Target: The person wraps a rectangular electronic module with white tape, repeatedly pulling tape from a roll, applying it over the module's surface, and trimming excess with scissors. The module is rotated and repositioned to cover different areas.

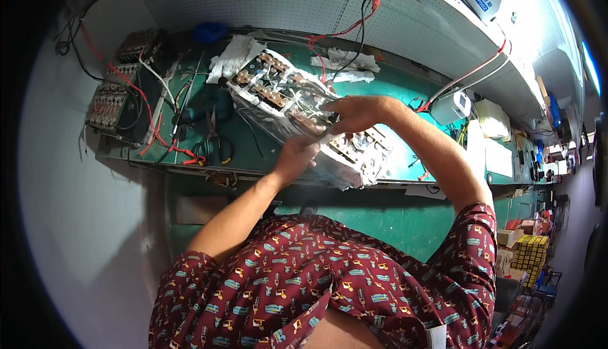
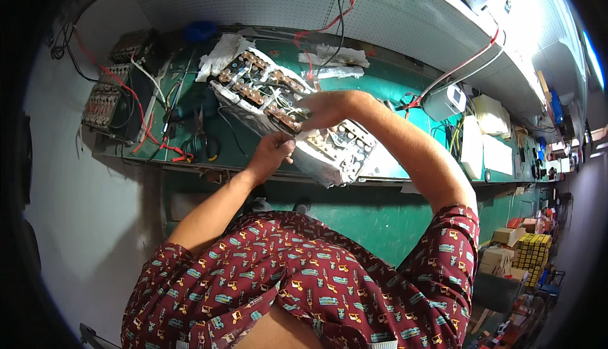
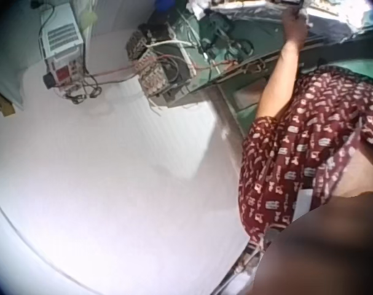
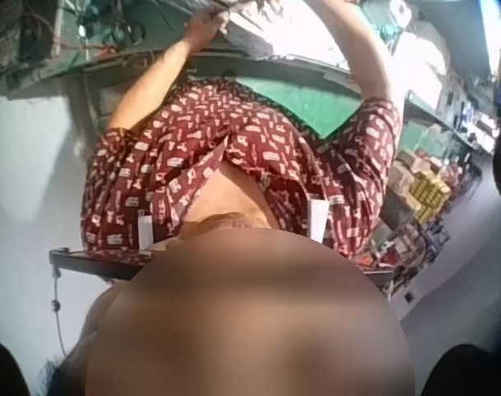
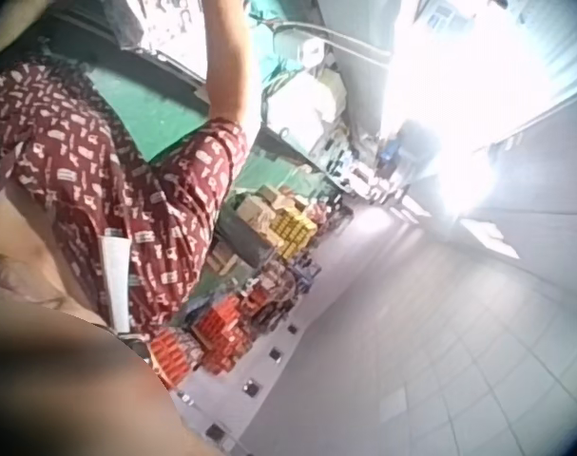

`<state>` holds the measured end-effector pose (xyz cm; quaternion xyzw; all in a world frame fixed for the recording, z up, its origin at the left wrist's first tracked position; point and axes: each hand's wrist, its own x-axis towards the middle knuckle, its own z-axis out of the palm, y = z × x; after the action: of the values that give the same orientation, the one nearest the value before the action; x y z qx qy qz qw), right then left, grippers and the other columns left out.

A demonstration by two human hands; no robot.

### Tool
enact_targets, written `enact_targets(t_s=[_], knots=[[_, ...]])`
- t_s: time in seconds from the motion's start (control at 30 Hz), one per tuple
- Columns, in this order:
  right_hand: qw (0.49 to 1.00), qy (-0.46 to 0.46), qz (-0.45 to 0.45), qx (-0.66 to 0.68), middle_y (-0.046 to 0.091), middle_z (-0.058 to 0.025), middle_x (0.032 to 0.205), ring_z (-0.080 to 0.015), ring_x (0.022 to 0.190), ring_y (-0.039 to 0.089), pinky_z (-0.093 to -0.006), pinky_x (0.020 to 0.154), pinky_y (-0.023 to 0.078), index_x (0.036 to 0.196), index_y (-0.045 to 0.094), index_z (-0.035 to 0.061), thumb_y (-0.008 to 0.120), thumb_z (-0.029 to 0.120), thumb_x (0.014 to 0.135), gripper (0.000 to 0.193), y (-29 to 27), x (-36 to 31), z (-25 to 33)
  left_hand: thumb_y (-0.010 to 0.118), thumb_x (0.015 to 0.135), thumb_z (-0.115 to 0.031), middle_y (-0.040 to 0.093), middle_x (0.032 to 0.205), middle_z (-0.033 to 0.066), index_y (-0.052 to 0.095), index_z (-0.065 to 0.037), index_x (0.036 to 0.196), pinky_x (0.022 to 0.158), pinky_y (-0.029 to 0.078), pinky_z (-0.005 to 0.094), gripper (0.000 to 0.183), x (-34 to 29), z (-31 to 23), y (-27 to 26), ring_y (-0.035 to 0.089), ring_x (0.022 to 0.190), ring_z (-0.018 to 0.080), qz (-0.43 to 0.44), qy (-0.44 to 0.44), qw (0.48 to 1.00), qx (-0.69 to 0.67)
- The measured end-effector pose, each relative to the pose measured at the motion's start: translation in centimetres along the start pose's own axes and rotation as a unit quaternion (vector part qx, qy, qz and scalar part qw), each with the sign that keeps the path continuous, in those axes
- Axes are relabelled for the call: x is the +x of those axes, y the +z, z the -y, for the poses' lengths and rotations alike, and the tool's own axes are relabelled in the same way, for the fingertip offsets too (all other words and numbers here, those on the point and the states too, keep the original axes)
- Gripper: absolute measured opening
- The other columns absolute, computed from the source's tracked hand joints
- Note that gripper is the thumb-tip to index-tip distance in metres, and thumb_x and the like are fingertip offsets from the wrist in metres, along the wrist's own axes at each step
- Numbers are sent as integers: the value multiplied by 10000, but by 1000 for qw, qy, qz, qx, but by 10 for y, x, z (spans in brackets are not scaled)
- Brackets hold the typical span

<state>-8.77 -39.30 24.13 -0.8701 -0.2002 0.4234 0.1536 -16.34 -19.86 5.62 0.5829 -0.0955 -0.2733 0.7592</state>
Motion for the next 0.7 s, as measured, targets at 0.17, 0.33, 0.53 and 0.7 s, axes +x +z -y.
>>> enact_targets(t_s=[0.17,0.33,0.53,0.7], knots=[[966,108,-45,-231,749,-169,1019,-323,1052,719,-507,955,513,1546,441,196,611,278,947,628,-10,-21,16,582,1035,-181,612,876,-2,630,-29,979,697,567,286,169,-29,25,-9,592,777,85,-51,-63,992,99],[947,111,-85,-288,751,-151,920,-326,961,734,-504,933,497,1553,438,196,612,246,957,623,-2,-22,12,588,1038,-195,618,839,-3,613,-21,971,666,525,272,189,-35,63,-16,564,726,73,-90,-2,993,77],[938,104,-100,-316,712,-152,1146,-310,1050,729,-492,932,462,1215,642,114,596,143,947,274,2,-20,21,612,1010,-186,620,806,71,593,14,914,648,496,358,223,-25,87,-20,565,684,155,-109,32,986,120],[922,63,-120,-363,724,-119,1083,-279,988,746,-483,905,461,1148,694,127,628,139,939,219,-2,-6,16,628,1003,-185,646,800,73,616,24,883,690,504,373,241,17,160,-40,602,750,168,-189,57,934,298]])
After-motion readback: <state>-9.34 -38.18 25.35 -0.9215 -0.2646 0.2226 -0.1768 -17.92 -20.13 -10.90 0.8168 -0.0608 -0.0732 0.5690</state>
